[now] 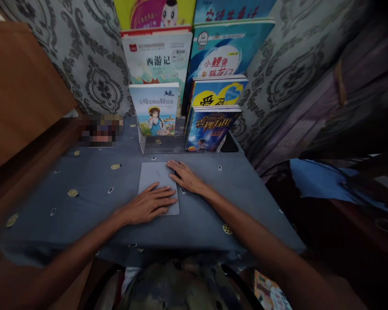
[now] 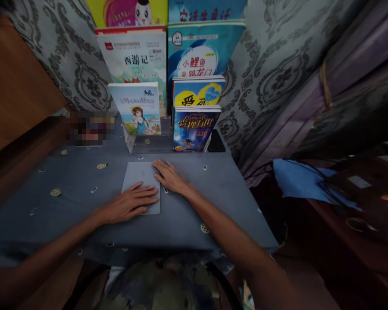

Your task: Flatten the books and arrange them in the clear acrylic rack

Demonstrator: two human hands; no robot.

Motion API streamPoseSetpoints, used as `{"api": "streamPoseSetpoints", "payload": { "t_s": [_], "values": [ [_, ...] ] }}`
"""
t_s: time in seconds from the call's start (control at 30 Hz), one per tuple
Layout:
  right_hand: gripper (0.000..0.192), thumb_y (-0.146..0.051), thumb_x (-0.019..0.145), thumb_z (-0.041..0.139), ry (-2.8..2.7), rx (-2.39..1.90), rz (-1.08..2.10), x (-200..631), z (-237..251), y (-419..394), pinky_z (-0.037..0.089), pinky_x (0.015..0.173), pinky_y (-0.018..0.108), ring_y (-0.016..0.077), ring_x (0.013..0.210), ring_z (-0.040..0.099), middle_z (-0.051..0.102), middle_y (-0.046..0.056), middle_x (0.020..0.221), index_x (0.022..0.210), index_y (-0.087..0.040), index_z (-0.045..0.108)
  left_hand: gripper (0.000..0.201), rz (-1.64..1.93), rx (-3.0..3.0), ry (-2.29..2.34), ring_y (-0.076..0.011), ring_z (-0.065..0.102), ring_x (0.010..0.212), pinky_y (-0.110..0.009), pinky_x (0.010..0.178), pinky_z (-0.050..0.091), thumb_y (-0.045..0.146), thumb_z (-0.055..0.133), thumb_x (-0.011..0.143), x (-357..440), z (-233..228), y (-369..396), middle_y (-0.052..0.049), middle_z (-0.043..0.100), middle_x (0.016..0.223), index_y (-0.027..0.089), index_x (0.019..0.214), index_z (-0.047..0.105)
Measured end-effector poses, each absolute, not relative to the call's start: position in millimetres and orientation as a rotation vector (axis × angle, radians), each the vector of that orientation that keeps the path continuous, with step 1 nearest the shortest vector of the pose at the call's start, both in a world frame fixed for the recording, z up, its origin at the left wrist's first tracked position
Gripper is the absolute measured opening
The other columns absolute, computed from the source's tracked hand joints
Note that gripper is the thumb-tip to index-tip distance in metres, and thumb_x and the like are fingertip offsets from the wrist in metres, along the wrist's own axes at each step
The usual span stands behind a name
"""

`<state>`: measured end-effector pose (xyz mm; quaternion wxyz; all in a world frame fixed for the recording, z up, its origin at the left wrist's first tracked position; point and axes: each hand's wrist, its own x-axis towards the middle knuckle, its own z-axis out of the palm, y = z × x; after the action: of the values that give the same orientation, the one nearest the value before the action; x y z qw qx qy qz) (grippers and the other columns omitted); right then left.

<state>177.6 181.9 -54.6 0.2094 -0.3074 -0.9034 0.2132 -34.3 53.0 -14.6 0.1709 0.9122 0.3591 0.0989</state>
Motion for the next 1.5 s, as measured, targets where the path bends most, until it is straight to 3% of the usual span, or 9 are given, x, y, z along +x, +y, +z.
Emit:
{"api": "streamPoseSetpoints", "payload": {
  "t_s": [0.37, 0.9, 1.07, 1.27, 1.4, 1.5],
  "values": [
    [0.049, -0.033, 0.101, 0.042, -2.56, -0.856, 0.564, 177, -53, 181, 0.025, 0.121, 0.055, 0.0248, 0.149, 0.033, 0.045, 0.015, 0.155, 0.146, -0.017, 0.047, 0.049, 0.473, 2.448, 1.818, -0.0245, 0.038, 0.146, -0.052, 0.12, 0.028, 0.034, 0.032, 0.102, -88, -41, 93, -0.013, 0.044, 0.155, 0.016, 0.145, 0.046],
    [0.047, -0.034, 0.1, 0.044, -2.529, -0.84, 0.535, 178, -60, 184, 0.027, 0.12, 0.055, 0.0254, 0.147, 0.037, 0.047, 0.014, 0.153, 0.144, -0.019, 0.051, 0.067, 0.265, 2.593, 1.744, -0.0259, 0.037, 0.146, -0.048, 0.121, 0.027, 0.059, 0.035, 0.1, -87, -35, 9, -0.014, 0.038, 0.159, 0.017, 0.152, 0.035],
    [0.045, -0.031, 0.099, 0.047, -2.484, -0.825, 0.501, 179, -62, 184, 0.034, 0.116, 0.052, 0.0271, 0.139, 0.047, 0.054, 0.017, 0.146, 0.139, -0.014, 0.054, 0.064, 0.116, 2.627, 1.745, -0.0252, 0.037, 0.146, -0.048, 0.118, 0.032, 0.057, 0.031, 0.102, -88, -27, 11, -0.013, 0.038, 0.159, 0.017, 0.151, 0.037],
    [0.039, -0.03, 0.098, 0.05, -2.44, -0.861, 0.438, 184, -49, 172, 0.04, 0.11, 0.051, 0.0272, 0.117, 0.06, 0.067, 0.015, 0.123, 0.132, -0.016, 0.06, 0.051, -0.086, 2.624, 1.829, -0.0292, 0.042, 0.143, -0.054, 0.114, 0.035, 0.039, 0.032, 0.104, -78, -12, 30, -0.015, 0.045, 0.154, 0.013, 0.145, 0.048],
    [0.037, -0.03, 0.097, 0.051, -2.387, -0.994, 0.412, 187, -42, 161, 0.036, 0.112, 0.052, 0.0271, 0.116, 0.061, 0.069, 0.014, 0.119, 0.131, -0.018, 0.062, 0.05, -0.155, 2.641, 1.878, -0.0302, 0.041, 0.144, -0.056, 0.114, 0.033, 0.039, 0.035, 0.103, -75, -8, 50, -0.017, 0.046, 0.152, 0.011, 0.142, 0.051],
    [0.035, -0.029, 0.097, 0.051, -2.373, -1.029, 0.436, 185, -36, 154, 0.044, 0.104, 0.046, 0.0265, 0.109, 0.063, 0.071, 0.014, 0.112, 0.126, -0.016, 0.065, 0.052, -0.179, 2.619, 1.932, -0.0313, 0.041, 0.144, -0.055, 0.114, 0.035, 0.043, 0.04, 0.102, -75, -5, 70, -0.019, 0.045, 0.153, 0.011, 0.141, 0.052]
  ]
}}
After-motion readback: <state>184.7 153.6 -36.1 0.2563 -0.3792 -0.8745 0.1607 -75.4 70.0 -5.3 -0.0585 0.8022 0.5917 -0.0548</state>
